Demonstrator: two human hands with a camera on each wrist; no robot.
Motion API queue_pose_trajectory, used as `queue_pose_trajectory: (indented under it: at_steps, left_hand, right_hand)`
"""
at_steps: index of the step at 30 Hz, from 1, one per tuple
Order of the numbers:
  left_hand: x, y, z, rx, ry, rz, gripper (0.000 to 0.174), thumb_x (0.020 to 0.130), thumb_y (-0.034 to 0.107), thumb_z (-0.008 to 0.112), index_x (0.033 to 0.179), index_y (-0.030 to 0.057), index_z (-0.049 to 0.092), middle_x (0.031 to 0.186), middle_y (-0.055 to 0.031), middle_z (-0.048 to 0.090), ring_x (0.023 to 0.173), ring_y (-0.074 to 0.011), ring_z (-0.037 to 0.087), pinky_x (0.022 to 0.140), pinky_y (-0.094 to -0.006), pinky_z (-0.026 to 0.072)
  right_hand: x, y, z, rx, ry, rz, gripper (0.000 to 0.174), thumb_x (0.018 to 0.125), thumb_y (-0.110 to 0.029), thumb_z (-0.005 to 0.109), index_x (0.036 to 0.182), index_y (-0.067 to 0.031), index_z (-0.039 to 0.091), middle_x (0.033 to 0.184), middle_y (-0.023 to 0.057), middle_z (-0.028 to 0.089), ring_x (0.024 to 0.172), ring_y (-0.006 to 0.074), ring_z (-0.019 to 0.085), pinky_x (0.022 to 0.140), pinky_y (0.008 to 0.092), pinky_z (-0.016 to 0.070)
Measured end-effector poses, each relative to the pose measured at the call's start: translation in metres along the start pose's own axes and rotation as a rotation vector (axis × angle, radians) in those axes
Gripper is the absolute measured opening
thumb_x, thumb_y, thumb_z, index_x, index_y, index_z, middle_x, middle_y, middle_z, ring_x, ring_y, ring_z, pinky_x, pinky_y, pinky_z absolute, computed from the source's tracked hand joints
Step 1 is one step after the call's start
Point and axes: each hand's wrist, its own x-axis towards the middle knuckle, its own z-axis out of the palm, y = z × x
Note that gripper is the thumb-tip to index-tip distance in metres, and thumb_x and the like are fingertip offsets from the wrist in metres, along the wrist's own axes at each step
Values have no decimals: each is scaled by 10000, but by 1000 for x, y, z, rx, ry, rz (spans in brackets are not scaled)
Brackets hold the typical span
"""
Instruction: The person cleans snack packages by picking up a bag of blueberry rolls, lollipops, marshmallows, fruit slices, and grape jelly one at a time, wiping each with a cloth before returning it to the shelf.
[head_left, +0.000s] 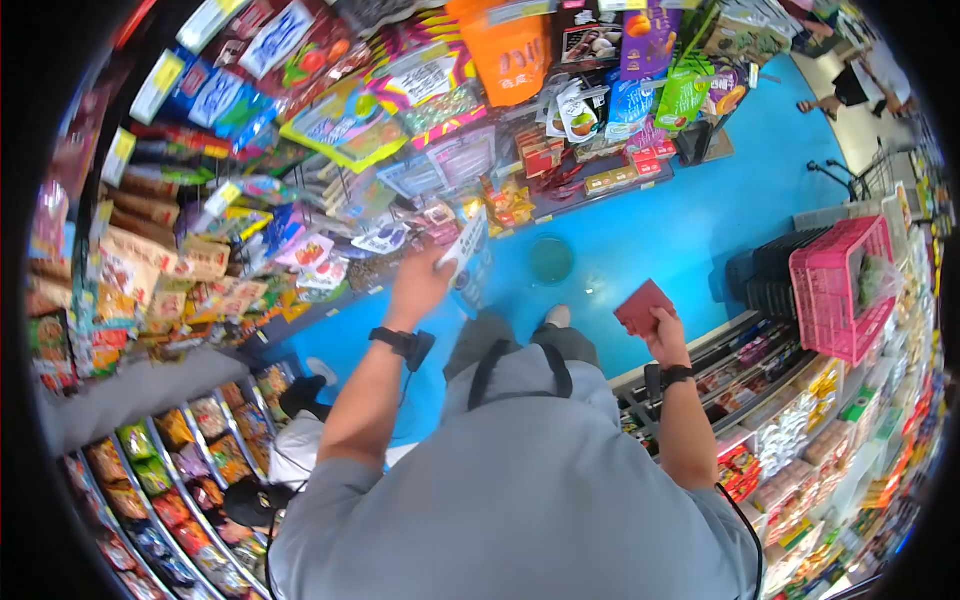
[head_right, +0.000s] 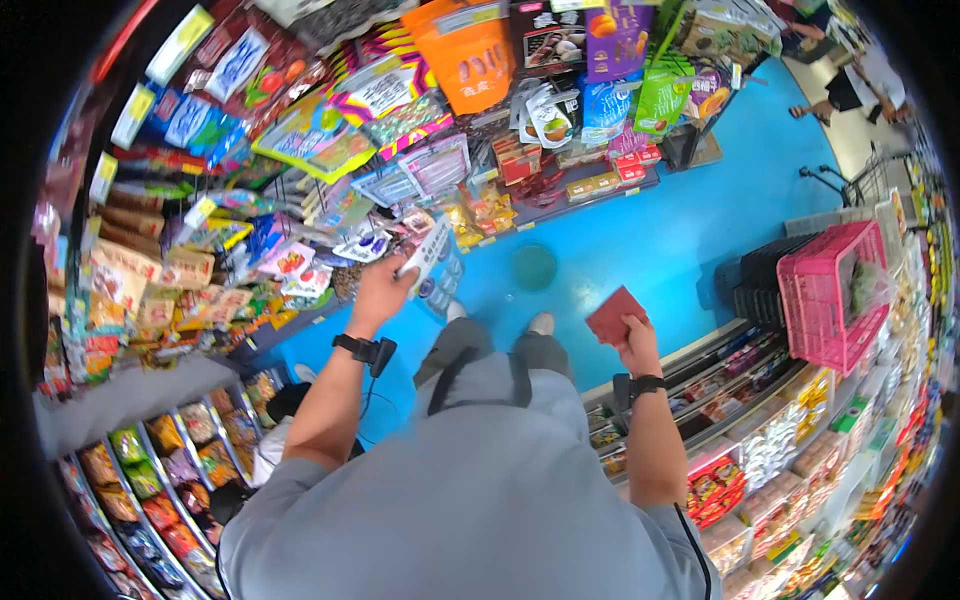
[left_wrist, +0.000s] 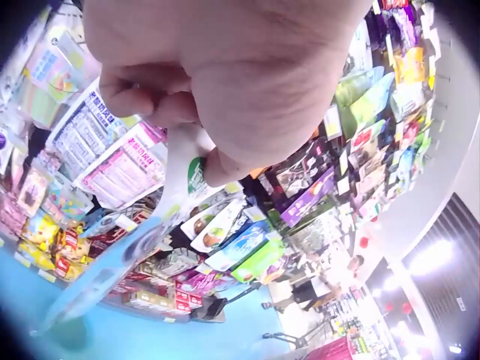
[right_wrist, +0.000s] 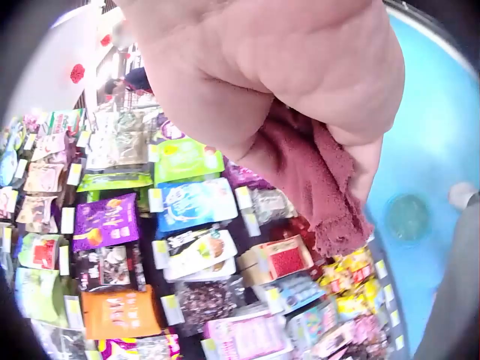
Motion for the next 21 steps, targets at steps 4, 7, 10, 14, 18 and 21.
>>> queue_pose_trajectory:
  at_steps: [4, 7, 10, 14, 18, 21]
  left_hand:
    - [-23, -2, -35, -20, 142, 27, 195, 917, 236, 710, 950, 53, 767, 870, -203, 730, 909, -402, 641, 775, -486, 527]
    - [-34, -6, -62, -102, 156, -12, 217, 916, 244, 702, 959, 40, 764, 892, -205, 740, 893, -413, 667, 782, -494, 538]
    - [-45, -17, -103, -160, 30, -55, 262, 933, 252, 673, 1055, 32, 747, 944, -231, 745, 883, -451, 700, 806, -520, 549]
    - [-74, -56, -159, -282, -18, -60, 296, 983, 229, 610, 1171, 25, 713, 1010, -266, 729, 932, -446, 705, 828, -486, 553]
    - [-96, -114, -203, -738, -50, -127, 336, 1022, 173, 558, 1259, -19, 700, 1075, -152, 753, 964, -268, 719, 876, -389, 554]
    - [-110, -163, -219, -1216, -96, -187, 418, 1040, 126, 520, 1412, -43, 606, 1221, -97, 716, 1071, -170, 693, 926, -341, 553]
  right_hand:
    - [-53, -35, 106, 123, -158, -14, 358, 1083, -96, 547, 1422, 13, 505, 1348, 241, 671, 1154, 435, 709, 819, 566, 652]
    - [-74, -28, 165, 210, -303, -20, 418, 1102, -174, 587, 1482, -34, 485, 1455, 220, 631, 1227, 413, 690, 864, 552, 643]
    - [-101, -15, 231, 265, -396, 0, 454, 1101, -204, 606, 1510, -51, 481, 1506, 208, 606, 1286, 385, 671, 920, 545, 630]
    - [-129, 21, 328, 221, -517, -14, 523, 1092, -225, 627, 1554, -44, 463, 1505, 188, 616, 1333, 370, 653, 989, 548, 608]
    - [-142, 76, 429, 114, -675, -52, 320, 1051, -127, 656, 1353, -44, 588, 1356, 121, 686, 1228, 288, 698, 975, 480, 615]
    - [-149, 125, 495, -119, -688, -194, 167, 1016, -49, 671, 1166, -86, 607, 1215, 73, 688, 1073, 216, 709, 882, 369, 599]
